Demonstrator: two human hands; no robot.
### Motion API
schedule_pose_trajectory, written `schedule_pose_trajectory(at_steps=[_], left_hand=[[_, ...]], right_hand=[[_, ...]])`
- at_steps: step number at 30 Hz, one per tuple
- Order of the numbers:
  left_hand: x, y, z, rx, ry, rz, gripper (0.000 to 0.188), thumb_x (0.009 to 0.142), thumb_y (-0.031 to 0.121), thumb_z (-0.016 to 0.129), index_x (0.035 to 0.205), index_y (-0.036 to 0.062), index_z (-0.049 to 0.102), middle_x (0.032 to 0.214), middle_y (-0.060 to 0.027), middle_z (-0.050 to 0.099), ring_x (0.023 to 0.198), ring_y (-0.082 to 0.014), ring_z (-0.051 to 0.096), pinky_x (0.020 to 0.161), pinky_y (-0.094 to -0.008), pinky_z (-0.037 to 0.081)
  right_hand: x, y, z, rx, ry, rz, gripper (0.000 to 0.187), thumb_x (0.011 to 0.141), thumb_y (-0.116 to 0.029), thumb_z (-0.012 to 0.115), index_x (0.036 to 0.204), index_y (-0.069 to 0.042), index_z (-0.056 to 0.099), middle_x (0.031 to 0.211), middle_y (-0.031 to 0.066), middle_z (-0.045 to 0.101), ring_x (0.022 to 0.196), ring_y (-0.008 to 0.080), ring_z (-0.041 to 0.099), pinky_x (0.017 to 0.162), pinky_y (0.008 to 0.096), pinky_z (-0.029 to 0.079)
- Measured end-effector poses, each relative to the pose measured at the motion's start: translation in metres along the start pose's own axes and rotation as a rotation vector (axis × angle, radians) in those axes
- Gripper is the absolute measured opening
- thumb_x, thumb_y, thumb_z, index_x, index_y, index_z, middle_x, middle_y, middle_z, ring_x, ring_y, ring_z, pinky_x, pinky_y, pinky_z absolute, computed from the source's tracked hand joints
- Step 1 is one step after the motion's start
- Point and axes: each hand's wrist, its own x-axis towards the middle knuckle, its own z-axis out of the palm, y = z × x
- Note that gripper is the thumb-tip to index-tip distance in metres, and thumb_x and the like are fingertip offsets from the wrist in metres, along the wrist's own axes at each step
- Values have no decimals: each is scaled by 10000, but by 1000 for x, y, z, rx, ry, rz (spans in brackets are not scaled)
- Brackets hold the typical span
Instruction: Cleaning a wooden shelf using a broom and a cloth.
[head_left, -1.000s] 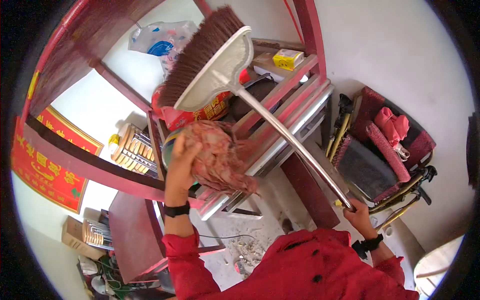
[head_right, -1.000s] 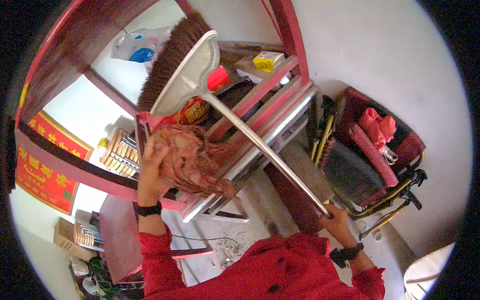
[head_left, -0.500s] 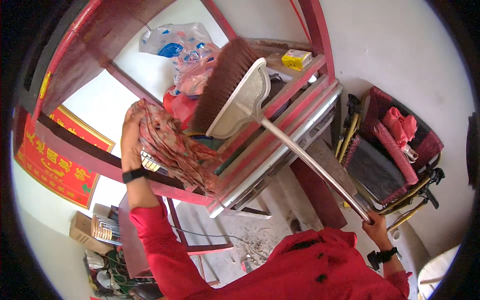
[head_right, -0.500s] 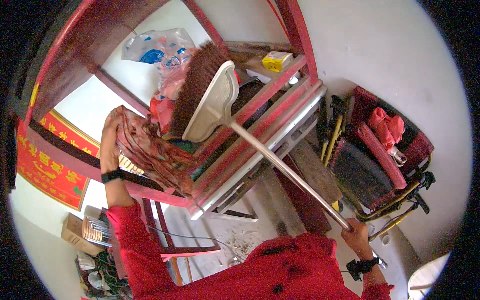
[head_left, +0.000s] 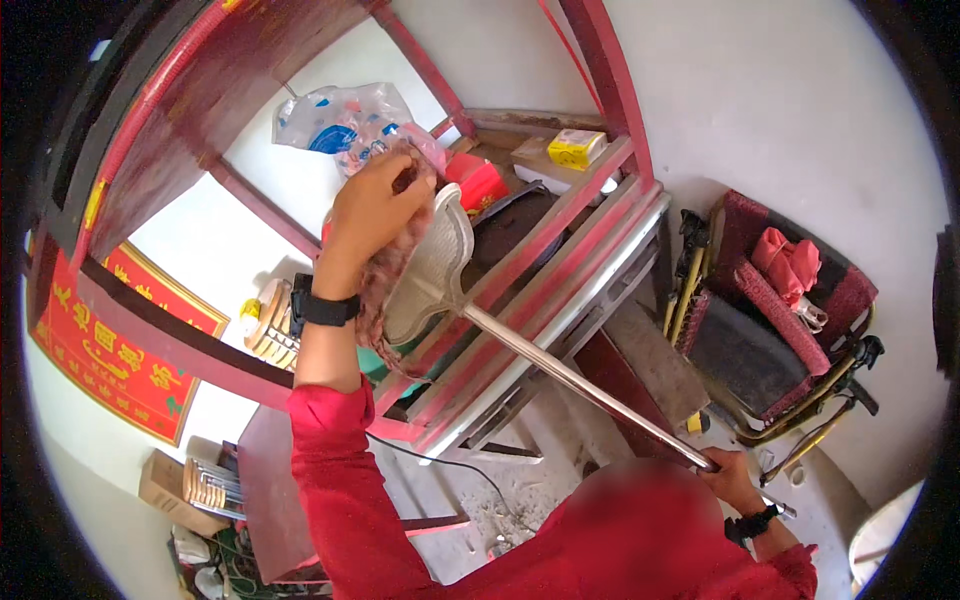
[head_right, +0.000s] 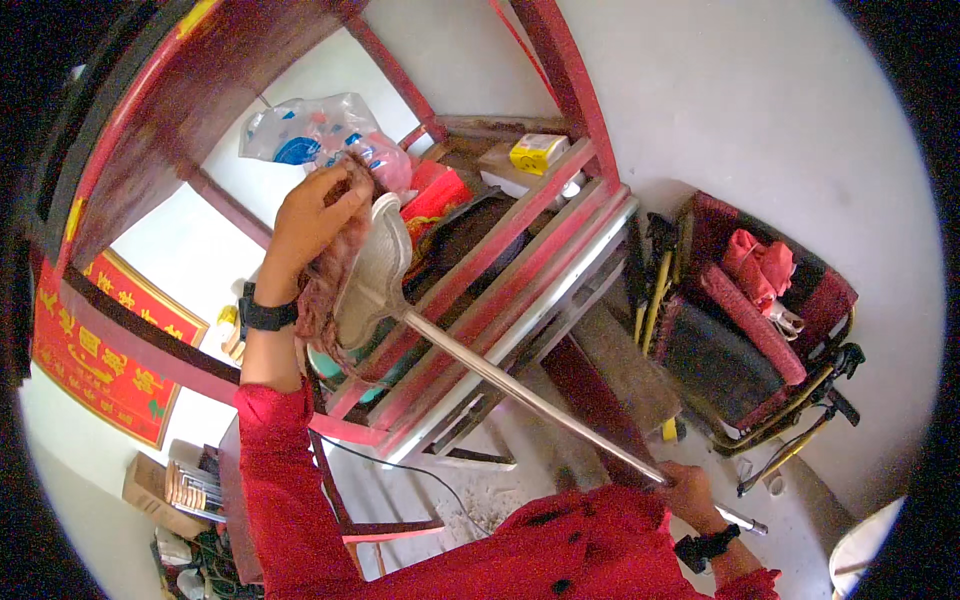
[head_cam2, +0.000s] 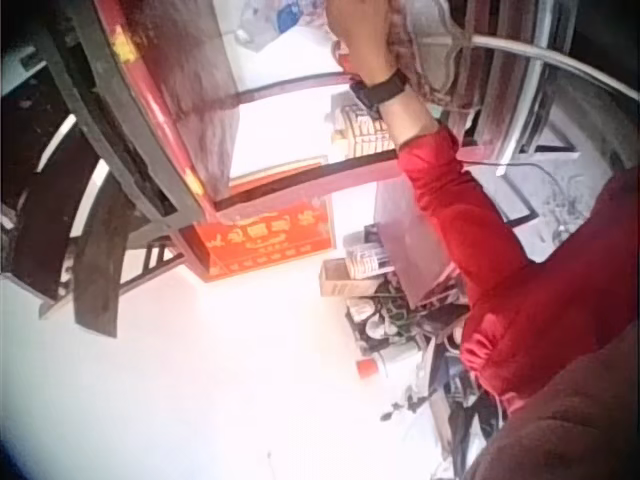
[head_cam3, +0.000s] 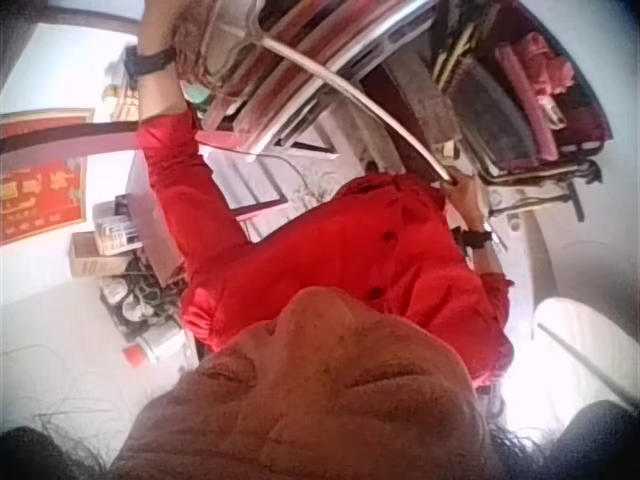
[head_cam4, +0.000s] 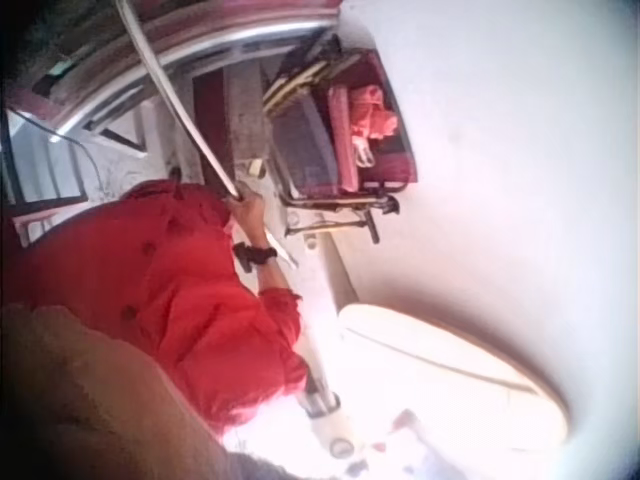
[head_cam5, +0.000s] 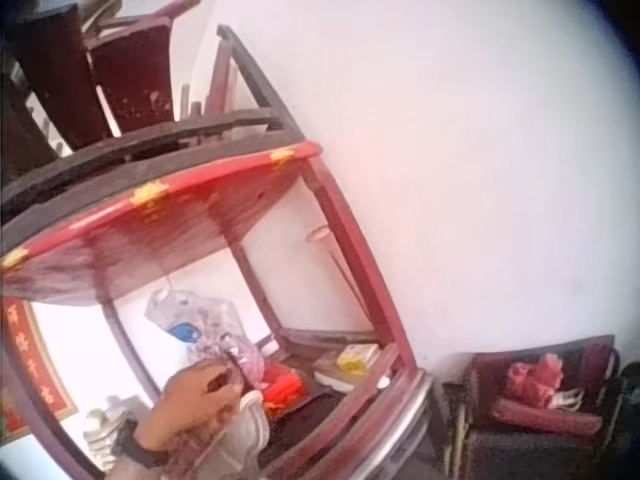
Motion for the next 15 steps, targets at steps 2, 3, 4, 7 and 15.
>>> schedule_pose_trajectory(at_steps=[2, 3, 4, 7, 15], left_hand=[[-1, -7, 4, -114, 61, 8, 319, 842, 288, 624, 1034, 35, 635, 981, -102, 644, 844, -201, 621, 741, -295, 474], [-5, -13, 0, -218, 121, 7, 348, 842, 313, 628, 1037, 26, 632, 982, -106, 643, 838, -208, 619, 742, -292, 472], [-4, -18, 1, -336, 135, -2, 333, 839, 298, 643, 1040, 32, 640, 980, -101, 646, 826, -201, 613, 737, -294, 474], [-12, -29, 2, -458, 198, -111, 295, 837, 252, 654, 1043, 41, 647, 958, -94, 644, 810, -198, 605, 732, -292, 473], [-62, -61, 16, -245, 233, -231, 222, 808, 234, 686, 944, 60, 679, 874, -76, 639, 751, -160, 594, 678, -265, 464]], right_hand=[[0, 2, 4, 103, -22, 51, 188, 702, -49, 636, 885, -7, 640, 584, 17, 512, 564, 64, 455, 520, 249, 411], [-2, 8, 8, 105, -27, 40, 188, 702, -49, 636, 885, -7, 640, 584, 17, 512, 564, 64, 455, 520, 249, 411], [-2, 18, 11, 107, -67, 52, 185, 710, -51, 639, 888, -4, 638, 594, 0, 513, 575, 58, 452, 523, 247, 409], [1, 8, 8, 164, -107, 55, 179, 723, -56, 645, 892, 1, 633, 614, -20, 516, 596, 51, 450, 531, 242, 407], [3, 8, 9, 154, -144, 112, 273, 705, -92, 641, 962, -1, 635, 735, 109, 622, 638, 143, 555, 617, 309, 476]])
